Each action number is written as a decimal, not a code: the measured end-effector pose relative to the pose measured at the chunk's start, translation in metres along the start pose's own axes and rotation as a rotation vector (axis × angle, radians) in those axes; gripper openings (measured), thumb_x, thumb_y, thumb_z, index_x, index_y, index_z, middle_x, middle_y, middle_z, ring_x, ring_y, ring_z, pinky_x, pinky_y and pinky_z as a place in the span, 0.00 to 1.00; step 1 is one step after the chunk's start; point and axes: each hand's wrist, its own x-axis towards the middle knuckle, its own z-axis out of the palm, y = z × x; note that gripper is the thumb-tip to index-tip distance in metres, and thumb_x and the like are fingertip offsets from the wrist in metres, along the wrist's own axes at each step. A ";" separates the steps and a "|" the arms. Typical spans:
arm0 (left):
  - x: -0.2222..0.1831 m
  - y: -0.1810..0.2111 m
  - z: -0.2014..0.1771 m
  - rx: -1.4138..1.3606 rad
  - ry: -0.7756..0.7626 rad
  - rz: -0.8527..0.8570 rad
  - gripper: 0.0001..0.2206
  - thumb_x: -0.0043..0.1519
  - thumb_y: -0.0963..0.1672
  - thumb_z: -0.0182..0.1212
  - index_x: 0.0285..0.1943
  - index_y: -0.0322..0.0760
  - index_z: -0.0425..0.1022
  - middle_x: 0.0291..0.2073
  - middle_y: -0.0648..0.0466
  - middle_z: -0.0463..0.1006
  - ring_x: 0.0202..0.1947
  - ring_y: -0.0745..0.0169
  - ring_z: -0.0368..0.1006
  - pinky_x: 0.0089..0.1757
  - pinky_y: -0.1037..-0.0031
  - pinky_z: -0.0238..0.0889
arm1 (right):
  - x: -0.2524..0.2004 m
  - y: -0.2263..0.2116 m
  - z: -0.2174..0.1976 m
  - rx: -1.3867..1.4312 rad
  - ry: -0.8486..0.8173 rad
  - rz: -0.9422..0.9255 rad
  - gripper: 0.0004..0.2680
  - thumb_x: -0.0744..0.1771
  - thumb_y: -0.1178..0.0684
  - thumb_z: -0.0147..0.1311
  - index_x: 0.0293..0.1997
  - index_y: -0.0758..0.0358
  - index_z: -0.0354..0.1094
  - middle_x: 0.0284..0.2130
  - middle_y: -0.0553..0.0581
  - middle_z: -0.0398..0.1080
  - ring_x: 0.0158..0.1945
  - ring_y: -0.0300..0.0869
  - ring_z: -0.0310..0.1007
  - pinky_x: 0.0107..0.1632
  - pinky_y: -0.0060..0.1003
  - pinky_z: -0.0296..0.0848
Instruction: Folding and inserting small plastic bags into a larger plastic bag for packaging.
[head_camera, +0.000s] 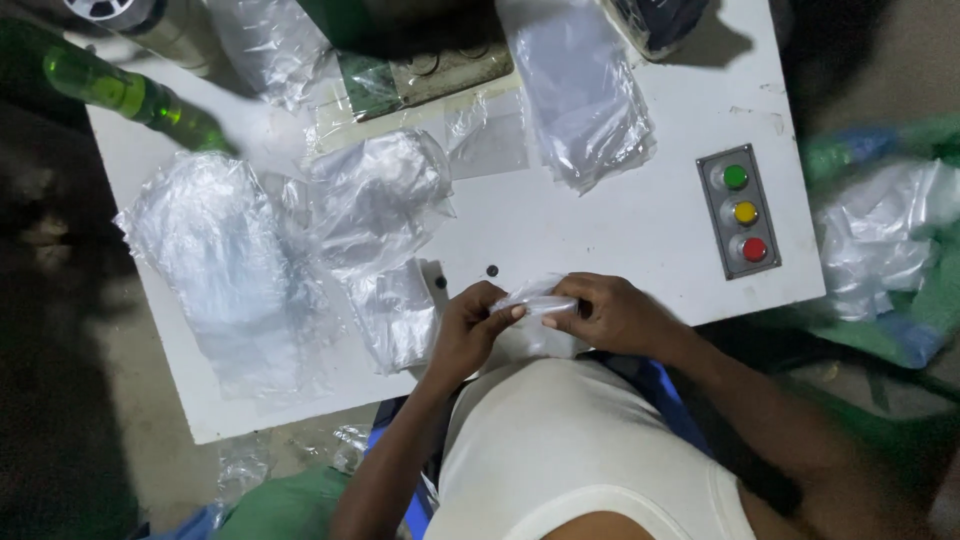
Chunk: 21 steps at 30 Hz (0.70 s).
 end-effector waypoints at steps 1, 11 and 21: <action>-0.002 0.002 -0.001 -0.004 0.003 0.005 0.09 0.58 0.45 0.74 0.36 0.35 0.81 0.24 0.51 0.71 0.30 0.65 0.63 0.35 0.70 0.57 | -0.001 -0.007 -0.003 -0.038 -0.028 -0.001 0.08 0.67 0.49 0.62 0.40 0.62 0.71 0.29 0.62 0.73 0.34 0.55 0.78 0.38 0.46 0.74; -0.006 0.027 0.007 0.078 -0.073 0.049 0.12 0.54 0.45 0.77 0.35 0.30 0.81 0.26 0.44 0.74 0.29 0.58 0.65 0.35 0.65 0.58 | -0.007 0.000 -0.009 -0.106 -0.105 0.071 0.12 0.67 0.45 0.63 0.31 0.61 0.68 0.24 0.60 0.70 0.32 0.55 0.76 0.37 0.46 0.72; -0.006 0.016 -0.002 0.007 0.034 0.002 0.10 0.55 0.44 0.75 0.34 0.33 0.80 0.25 0.51 0.70 0.31 0.65 0.61 0.35 0.69 0.57 | -0.016 0.015 -0.006 0.220 0.036 0.077 0.10 0.66 0.54 0.64 0.50 0.64 0.75 0.31 0.65 0.78 0.34 0.51 0.79 0.38 0.47 0.76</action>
